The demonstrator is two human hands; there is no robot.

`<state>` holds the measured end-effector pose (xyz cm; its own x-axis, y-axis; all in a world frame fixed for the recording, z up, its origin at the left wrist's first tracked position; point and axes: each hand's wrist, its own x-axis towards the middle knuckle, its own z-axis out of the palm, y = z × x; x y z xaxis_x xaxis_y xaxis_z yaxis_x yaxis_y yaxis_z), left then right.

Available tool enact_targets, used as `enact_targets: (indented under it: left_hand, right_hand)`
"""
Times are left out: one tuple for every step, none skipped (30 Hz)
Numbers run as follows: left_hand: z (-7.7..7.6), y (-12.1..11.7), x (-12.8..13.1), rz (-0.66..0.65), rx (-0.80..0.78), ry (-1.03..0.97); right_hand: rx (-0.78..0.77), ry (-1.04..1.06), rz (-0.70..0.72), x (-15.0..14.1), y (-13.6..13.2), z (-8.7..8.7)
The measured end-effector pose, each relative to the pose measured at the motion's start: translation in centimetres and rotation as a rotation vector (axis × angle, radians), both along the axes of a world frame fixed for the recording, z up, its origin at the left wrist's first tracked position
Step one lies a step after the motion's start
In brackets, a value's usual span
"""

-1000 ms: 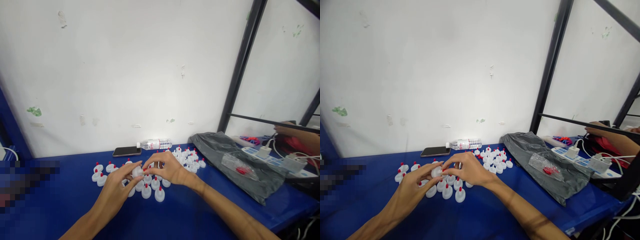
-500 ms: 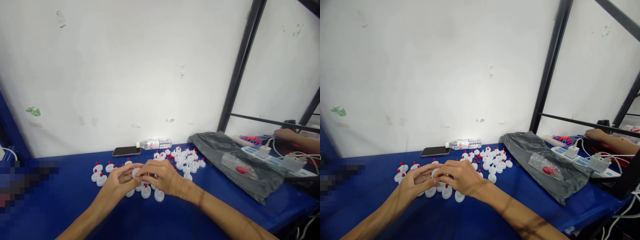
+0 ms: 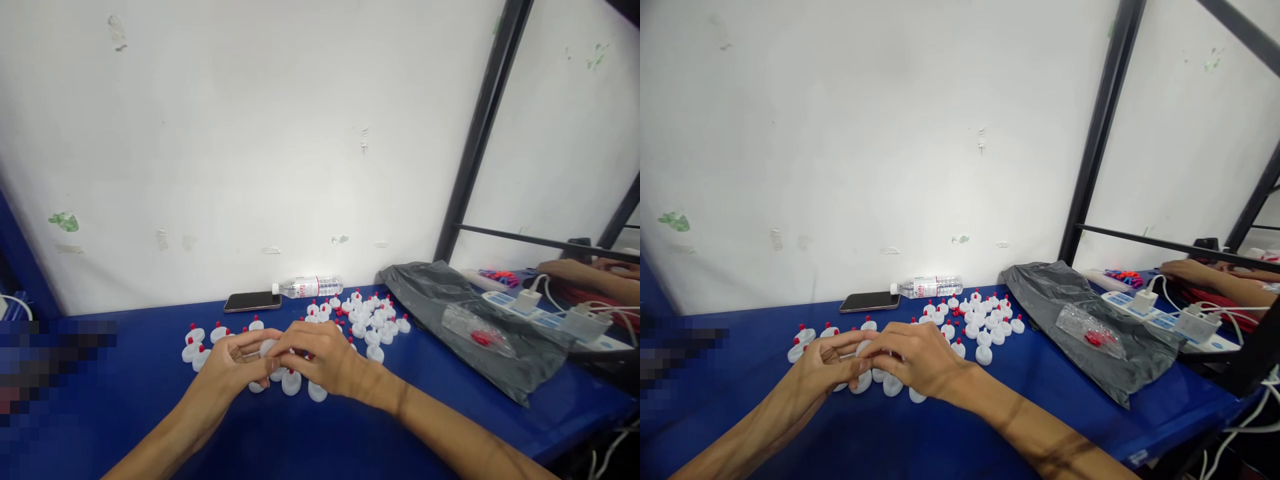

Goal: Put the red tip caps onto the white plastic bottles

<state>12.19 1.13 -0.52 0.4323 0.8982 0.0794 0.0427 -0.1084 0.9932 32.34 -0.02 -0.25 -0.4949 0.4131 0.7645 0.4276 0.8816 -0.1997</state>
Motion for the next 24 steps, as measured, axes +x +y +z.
enact_targets:
  left_hand:
    - [0.2,-0.1,0.0,-0.008,0.001,0.005]
    - [0.4,-0.2,0.0,-0.014,0.006,0.023]
    - [0.7,-0.3,0.1,-0.018,0.016,0.05]
    - [0.9,-0.4,0.1,-0.009,0.034,0.077]
    - [1.1,-0.5,0.1,0.01,0.062,0.102]
    - [1.3,-0.6,0.2,0.046,0.102,0.122]
    - [1.4,-0.6,0.2,0.09,0.152,0.143]
    - [1.5,-0.7,0.2,0.134,0.207,0.173]
    - [1.5,-0.7,0.2,0.175,0.262,0.213]
    - [1.5,-0.7,0.1,0.208,0.314,0.26]
    - [1.4,-0.7,0.1,0.233,0.361,0.31]
    - [1.2,-0.6,0.0,0.255,0.404,0.357]
    - [1.0,-0.6,0.0,0.273,0.444,0.4]
    - [0.8,-0.6,0.0,0.289,0.482,0.435]
    - [0.6,-0.5,0.0,0.298,0.515,0.465]
    - [0.4,-0.5,0.0,0.299,0.545,0.489]
    - [0.2,-0.5,0.0,0.292,0.574,0.508]
    - [0.0,-0.4,0.0,0.282,0.605,0.522]
    - [-0.2,-0.4,0.0,0.271,0.636,0.535]
    - [-0.3,-0.3,0.0,0.259,0.663,0.549]
    - [-0.4,-0.3,0.0,0.25,0.687,0.562]
    - [-0.5,-0.2,0.0,0.24,0.705,0.573]
    - [-0.5,-0.1,0.0,0.233,0.714,0.581]
    - [-0.5,-0.1,0.0,0.229,0.719,0.583]
  right_hand:
    - [-0.045,0.018,0.008,0.0,0.0,0.1]
    - [-0.08,0.029,0.013,0.1,-0.1,0.2]
    - [-0.105,0.035,0.008,0.1,-0.1,0.3]
    - [-0.121,0.039,-0.003,0.3,0.0,0.4]
    - [-0.129,0.046,-0.021,0.5,0.1,0.6]
    - [-0.132,0.06,-0.048,0.7,0.2,0.8]
    - [-0.132,0.079,-0.085,1.0,0.4,1.0]
    - [-0.132,0.098,-0.131,1.3,0.7,1.3]
    - [-0.134,0.112,-0.184,1.7,1.0,1.5]
    - [-0.136,0.116,-0.238,2.1,1.3,1.7]
    - [-0.144,0.105,-0.294,2.5,1.6,1.8]
    - [-0.156,0.076,-0.348,2.9,1.9,1.9]
    - [-0.172,0.032,-0.395,3.2,2.2,2.0]
    - [-0.192,-0.018,-0.436,3.5,2.4,2.0]
    - [-0.213,-0.069,-0.467,3.7,2.5,2.0]
    - [-0.233,-0.118,-0.489,3.9,2.6,2.0]
    - [-0.251,-0.161,-0.503,4.0,2.7,1.9]
    - [-0.266,-0.197,-0.51,4.0,2.7,1.9]
    - [-0.277,-0.229,-0.514,3.9,2.7,1.8]
    - [-0.285,-0.26,-0.517,3.9,2.7,1.7]
    - [-0.288,-0.291,-0.52,3.9,2.7,1.5]
    - [-0.288,-0.323,-0.523,3.8,2.8,1.4]
    - [-0.285,-0.355,-0.525,3.8,2.9,1.2]
    - [-0.279,-0.384,-0.527,3.8,2.9,1.0]
